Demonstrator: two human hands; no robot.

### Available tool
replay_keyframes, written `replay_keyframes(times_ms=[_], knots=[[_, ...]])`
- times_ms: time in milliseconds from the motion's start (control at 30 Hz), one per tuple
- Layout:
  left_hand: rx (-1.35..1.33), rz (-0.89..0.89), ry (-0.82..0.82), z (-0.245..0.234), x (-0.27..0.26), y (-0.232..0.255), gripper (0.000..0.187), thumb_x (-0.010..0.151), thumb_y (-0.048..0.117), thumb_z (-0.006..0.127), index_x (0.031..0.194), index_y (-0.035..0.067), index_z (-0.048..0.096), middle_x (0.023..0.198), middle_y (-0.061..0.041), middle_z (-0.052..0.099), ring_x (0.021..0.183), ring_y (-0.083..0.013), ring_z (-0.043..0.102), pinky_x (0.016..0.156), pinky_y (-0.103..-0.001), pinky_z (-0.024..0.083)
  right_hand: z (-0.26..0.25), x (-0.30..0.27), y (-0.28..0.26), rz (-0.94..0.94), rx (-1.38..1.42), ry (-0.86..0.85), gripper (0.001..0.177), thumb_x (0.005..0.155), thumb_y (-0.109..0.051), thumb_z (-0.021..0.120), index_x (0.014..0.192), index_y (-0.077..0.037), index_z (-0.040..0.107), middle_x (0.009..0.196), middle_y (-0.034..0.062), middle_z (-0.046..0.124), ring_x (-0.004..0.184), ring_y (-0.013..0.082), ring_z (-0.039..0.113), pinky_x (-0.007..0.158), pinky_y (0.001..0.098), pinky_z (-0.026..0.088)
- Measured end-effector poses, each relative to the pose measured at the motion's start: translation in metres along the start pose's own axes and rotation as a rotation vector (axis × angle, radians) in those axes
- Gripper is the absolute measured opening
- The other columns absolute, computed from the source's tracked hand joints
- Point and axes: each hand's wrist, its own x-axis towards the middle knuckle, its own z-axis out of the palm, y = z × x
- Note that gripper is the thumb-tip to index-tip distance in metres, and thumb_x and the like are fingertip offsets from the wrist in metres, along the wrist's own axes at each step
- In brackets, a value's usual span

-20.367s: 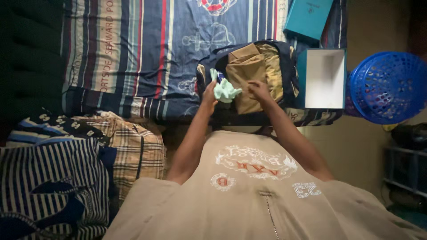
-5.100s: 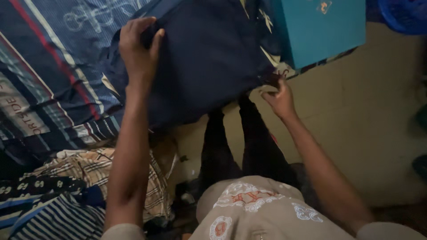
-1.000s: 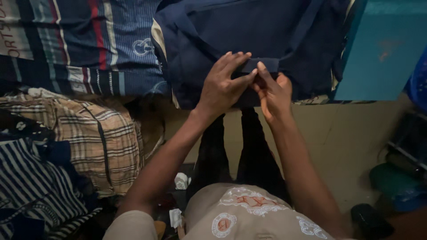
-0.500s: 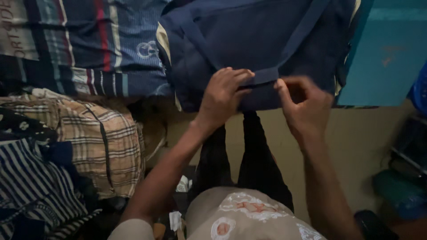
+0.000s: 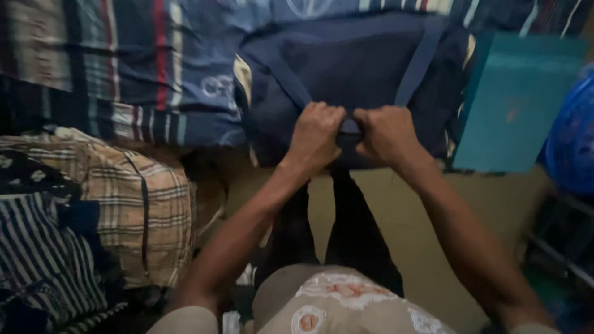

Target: The person places folded clothes into a duffel bag, removes toiletries and socks from a shoebox to pack them into the bag, and zips the bag closed.

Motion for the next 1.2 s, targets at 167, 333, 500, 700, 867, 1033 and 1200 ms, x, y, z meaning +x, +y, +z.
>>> replay_keyframes(times_ms=[167,333,500,700,867,1033,1200], knots=[[-0.107,0.006,0.117,-0.041,0.002,0.025,0.041,0.055,-0.001,0.075,0.094,0.002,0.067,0.092,-0.012,0.069,0.094,-0.0354,0.063,0.090,-0.045,0.047,-0.055,-0.005,-0.026,-0.020,0.140,0.120,0.028,0.057,-0.018,0.073,0.083,-0.009,0.069,0.072,0.0162,0.067,0.071,0.0378,0.068,0.064,0.0480,0.053],[-0.198,0.109,0.195,-0.094,0.006,0.059,0.057,0.051,0.002,0.079,0.105,-0.002,0.064,0.098,-0.014,0.068,0.097,-0.0352,0.062,0.091,-0.045,0.046,-0.115,-0.014,-0.052,-0.123,0.202,0.229,0.033,0.050,-0.018,0.074,0.080,-0.006,0.068,0.066,0.0172,0.065,0.066,0.0385,0.064,0.061,0.0483,0.052],[-0.130,0.128,0.139,-0.132,0.009,0.076,0.051,0.055,0.004,0.079,0.104,0.002,0.063,0.097,-0.013,0.068,0.099,-0.0344,0.063,0.092,-0.044,0.046,-0.149,-0.029,-0.065,-0.153,0.313,0.366,0.044,0.051,-0.017,0.074,0.093,-0.004,0.070,0.069,0.0170,0.063,0.066,0.0374,0.064,0.060,0.0458,0.050],[-0.079,0.110,0.230,-0.138,-0.022,0.050,0.053,0.065,-0.001,0.070,0.117,0.007,0.066,0.116,-0.017,0.068,0.117,-0.0380,0.061,0.107,-0.046,0.044,-0.118,-0.034,-0.038,-0.262,0.036,0.342,0.071,0.062,-0.020,0.084,0.127,-0.002,0.061,0.115,0.0210,0.070,0.103,0.0393,0.066,0.088,0.0473,0.052],[-0.180,-0.141,0.200,-0.145,-0.107,-0.002,0.039,0.080,0.005,0.070,0.118,0.007,0.068,0.117,-0.017,0.069,0.117,-0.0352,0.063,0.106,-0.043,0.047,-0.100,-0.123,0.014,0.112,0.340,0.344,0.065,0.081,-0.014,0.081,0.140,-0.005,0.056,0.131,0.0159,0.067,0.119,0.0313,0.065,0.101,0.0425,0.052],[-0.207,-0.346,0.319,-0.101,-0.176,-0.078,0.025,0.084,0.012,0.072,0.108,0.007,0.075,0.103,-0.013,0.075,0.095,-0.0311,0.073,0.087,-0.039,0.057,-0.060,-0.179,0.066,0.319,0.419,0.367,0.058,0.084,-0.012,0.079,0.138,-0.007,0.059,0.125,0.0113,0.072,0.112,0.0257,0.069,0.098,0.0405,0.054],[-0.385,-0.561,0.351,-0.043,-0.193,-0.166,0.021,0.093,0.024,0.072,0.105,0.007,0.075,0.096,-0.011,0.078,0.087,-0.0250,0.076,0.081,-0.037,0.059,0.011,-0.172,0.105,0.540,0.623,0.413,0.035,0.092,-0.021,0.076,0.121,-0.006,0.068,0.107,0.0080,0.076,0.097,0.0232,0.075,0.084,0.0359,0.059]])
